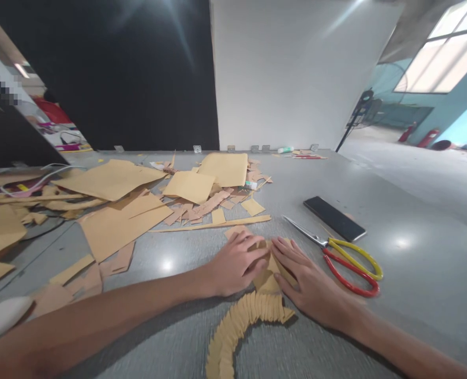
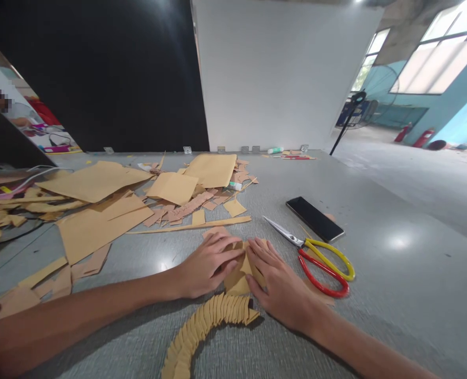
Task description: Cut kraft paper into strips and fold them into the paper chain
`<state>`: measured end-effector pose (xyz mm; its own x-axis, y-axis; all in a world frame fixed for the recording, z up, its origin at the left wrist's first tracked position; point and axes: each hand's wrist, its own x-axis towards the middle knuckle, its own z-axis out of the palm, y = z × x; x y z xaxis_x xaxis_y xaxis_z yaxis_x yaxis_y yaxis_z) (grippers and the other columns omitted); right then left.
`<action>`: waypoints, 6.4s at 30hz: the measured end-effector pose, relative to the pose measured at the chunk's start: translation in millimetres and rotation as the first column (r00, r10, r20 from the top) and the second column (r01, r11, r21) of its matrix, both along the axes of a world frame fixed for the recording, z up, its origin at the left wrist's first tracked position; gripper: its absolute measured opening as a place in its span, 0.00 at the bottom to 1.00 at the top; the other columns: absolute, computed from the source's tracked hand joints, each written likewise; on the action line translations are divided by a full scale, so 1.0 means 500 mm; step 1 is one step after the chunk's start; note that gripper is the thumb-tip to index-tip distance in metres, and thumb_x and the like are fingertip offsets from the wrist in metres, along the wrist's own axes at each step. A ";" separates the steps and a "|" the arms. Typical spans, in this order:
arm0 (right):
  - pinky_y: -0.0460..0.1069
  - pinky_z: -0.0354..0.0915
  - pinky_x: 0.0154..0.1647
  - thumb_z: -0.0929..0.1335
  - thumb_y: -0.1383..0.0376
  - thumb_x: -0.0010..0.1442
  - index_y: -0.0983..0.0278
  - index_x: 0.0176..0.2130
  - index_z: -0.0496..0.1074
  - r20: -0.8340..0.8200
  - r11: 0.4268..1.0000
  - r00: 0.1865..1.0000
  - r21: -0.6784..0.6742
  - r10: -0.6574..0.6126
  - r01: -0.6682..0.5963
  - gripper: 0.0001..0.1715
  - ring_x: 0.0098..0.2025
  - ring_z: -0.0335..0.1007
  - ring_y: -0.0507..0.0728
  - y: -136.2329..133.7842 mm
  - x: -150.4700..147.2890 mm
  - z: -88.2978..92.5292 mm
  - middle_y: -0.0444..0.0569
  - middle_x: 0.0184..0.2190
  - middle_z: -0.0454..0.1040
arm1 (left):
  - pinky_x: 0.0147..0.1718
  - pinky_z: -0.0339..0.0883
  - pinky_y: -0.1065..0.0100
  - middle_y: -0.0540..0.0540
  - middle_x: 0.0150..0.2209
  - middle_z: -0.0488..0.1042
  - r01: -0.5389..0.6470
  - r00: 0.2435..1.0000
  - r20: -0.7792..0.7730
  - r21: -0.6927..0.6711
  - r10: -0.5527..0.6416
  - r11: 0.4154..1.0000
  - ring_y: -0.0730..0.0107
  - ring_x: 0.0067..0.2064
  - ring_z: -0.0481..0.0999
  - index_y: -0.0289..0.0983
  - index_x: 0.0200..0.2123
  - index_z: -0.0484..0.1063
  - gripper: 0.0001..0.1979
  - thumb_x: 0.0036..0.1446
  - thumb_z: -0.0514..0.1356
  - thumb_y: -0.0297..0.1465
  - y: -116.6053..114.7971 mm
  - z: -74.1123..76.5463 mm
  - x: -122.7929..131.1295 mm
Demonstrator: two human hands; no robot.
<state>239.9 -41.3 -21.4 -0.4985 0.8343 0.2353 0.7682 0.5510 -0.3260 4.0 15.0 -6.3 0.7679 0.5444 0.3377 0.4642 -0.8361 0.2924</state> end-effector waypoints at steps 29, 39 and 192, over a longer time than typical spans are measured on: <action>0.64 0.70 0.61 0.64 0.70 0.71 0.60 0.59 0.75 -0.252 0.935 0.967 0.337 -0.026 0.113 0.20 0.60 0.73 0.64 0.000 0.014 -0.012 0.52 0.55 0.79 | 0.58 0.66 0.55 0.42 0.55 0.76 -0.021 0.960 0.280 0.117 -0.012 0.993 0.59 0.57 0.72 0.39 0.60 0.66 0.16 0.71 0.55 0.30 0.004 -0.012 -0.008; 0.64 0.68 0.64 0.63 0.77 0.68 0.68 0.70 0.59 0.150 0.853 0.977 0.480 0.153 -0.207 0.34 0.63 0.70 0.65 -0.031 0.011 0.008 0.58 0.60 0.75 | 0.48 0.68 0.59 0.45 0.47 0.82 0.129 0.954 0.197 0.416 -0.227 0.900 0.60 0.48 0.77 0.35 0.54 0.69 0.14 0.65 0.59 0.23 -0.016 -0.005 -0.014; 0.64 0.56 0.72 0.62 0.60 0.72 0.66 0.75 0.42 0.115 0.999 0.992 -0.005 0.049 -0.049 0.42 0.74 0.46 0.66 0.002 -0.004 0.012 0.60 0.74 0.50 | 0.59 0.68 0.55 0.33 0.54 0.75 -0.028 0.997 -0.076 0.059 0.033 0.998 0.52 0.60 0.70 0.28 0.60 0.66 0.20 0.69 0.51 0.29 0.013 -0.017 0.017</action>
<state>237.7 -40.5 -15.2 -0.5625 0.8086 0.1724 0.7728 0.5883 -0.2381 12.4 21.6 -15.0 0.7760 0.5490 0.3104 0.5088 -0.8358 0.2064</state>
